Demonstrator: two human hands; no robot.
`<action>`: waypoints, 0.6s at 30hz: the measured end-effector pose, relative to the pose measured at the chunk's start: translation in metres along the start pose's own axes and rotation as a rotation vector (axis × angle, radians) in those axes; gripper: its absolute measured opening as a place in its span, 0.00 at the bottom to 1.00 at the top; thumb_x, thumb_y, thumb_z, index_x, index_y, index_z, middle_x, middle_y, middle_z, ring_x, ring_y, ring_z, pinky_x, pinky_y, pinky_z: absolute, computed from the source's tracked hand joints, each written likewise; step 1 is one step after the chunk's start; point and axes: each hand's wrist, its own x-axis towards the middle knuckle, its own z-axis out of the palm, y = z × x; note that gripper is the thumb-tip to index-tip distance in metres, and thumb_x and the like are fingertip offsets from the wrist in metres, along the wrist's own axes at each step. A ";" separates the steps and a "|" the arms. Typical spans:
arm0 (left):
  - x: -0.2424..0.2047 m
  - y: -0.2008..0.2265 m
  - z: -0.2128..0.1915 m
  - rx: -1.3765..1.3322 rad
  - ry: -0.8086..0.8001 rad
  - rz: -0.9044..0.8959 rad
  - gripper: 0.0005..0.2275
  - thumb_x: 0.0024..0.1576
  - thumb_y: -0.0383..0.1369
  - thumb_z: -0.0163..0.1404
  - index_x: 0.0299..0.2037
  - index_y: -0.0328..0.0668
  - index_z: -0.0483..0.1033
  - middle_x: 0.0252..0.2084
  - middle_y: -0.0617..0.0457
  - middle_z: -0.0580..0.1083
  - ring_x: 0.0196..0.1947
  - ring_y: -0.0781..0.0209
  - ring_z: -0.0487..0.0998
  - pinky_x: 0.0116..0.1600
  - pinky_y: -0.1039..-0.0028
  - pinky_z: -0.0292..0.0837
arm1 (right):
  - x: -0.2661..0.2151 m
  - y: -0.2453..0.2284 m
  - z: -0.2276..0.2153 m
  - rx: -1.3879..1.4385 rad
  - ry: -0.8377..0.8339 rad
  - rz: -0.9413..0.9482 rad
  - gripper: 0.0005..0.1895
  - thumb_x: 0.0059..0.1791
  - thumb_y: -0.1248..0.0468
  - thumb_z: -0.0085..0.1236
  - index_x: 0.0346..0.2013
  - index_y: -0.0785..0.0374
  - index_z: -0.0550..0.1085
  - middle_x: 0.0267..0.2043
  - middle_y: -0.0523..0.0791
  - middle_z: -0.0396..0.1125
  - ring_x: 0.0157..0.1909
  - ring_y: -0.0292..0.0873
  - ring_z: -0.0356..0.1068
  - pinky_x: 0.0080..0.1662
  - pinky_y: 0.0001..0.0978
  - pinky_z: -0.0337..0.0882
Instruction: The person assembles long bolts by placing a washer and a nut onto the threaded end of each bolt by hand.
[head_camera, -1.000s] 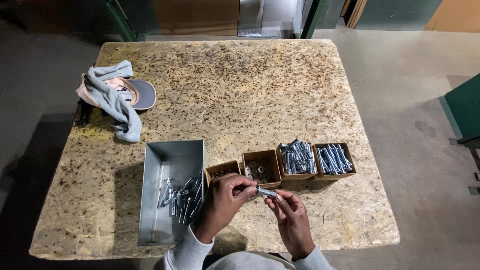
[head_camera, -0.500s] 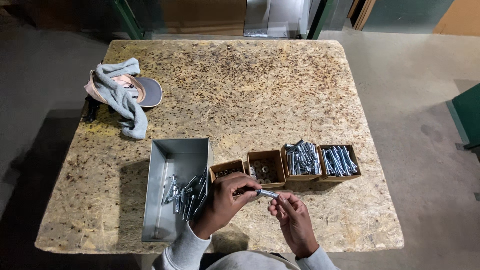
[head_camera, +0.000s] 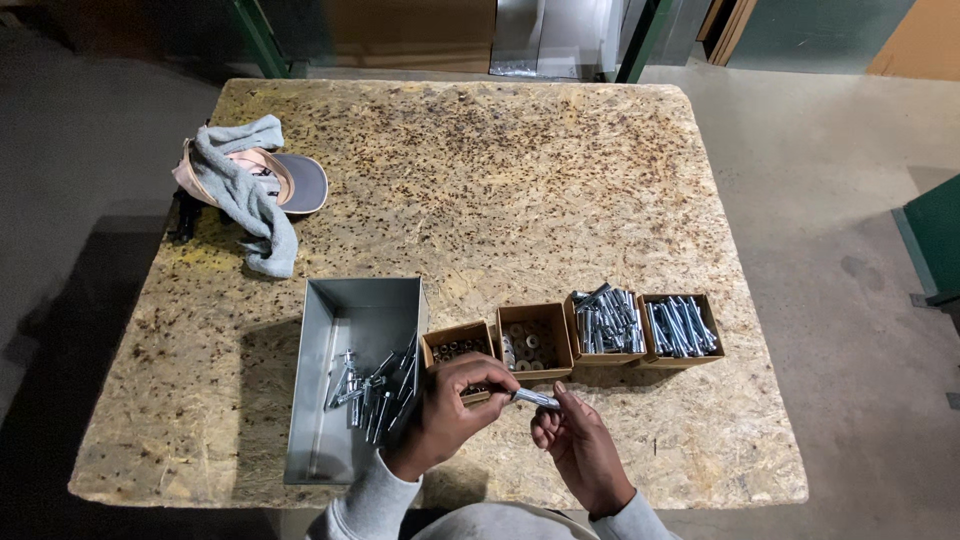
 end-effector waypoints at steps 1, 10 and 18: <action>-0.002 -0.002 0.001 -0.001 -0.001 0.001 0.08 0.59 0.21 0.65 0.44 0.45 0.90 0.45 0.54 0.88 0.47 0.61 0.90 0.56 0.71 0.85 | 0.000 -0.001 0.001 0.000 0.000 -0.002 0.21 0.67 0.56 0.58 0.32 0.60 0.69 0.26 0.47 0.65 0.28 0.46 0.71 0.33 0.35 0.67; -0.018 -0.035 0.011 -0.088 0.106 -0.097 0.07 0.59 0.22 0.68 0.45 0.43 0.90 0.45 0.51 0.89 0.46 0.60 0.89 0.56 0.70 0.89 | 0.003 0.009 -0.005 -0.035 0.094 -0.065 0.09 0.64 0.62 0.63 0.45 0.61 0.73 0.26 0.47 0.69 0.30 0.43 0.77 0.32 0.30 0.76; -0.036 -0.065 0.009 -0.416 0.239 -0.392 0.07 0.61 0.25 0.70 0.49 0.39 0.91 0.49 0.48 0.90 0.36 0.64 0.85 0.39 0.80 0.85 | -0.014 -0.011 0.025 -0.251 0.074 -0.152 0.14 0.53 0.75 0.71 0.54 0.76 0.83 0.52 0.64 0.86 0.53 0.63 0.88 0.67 0.55 0.86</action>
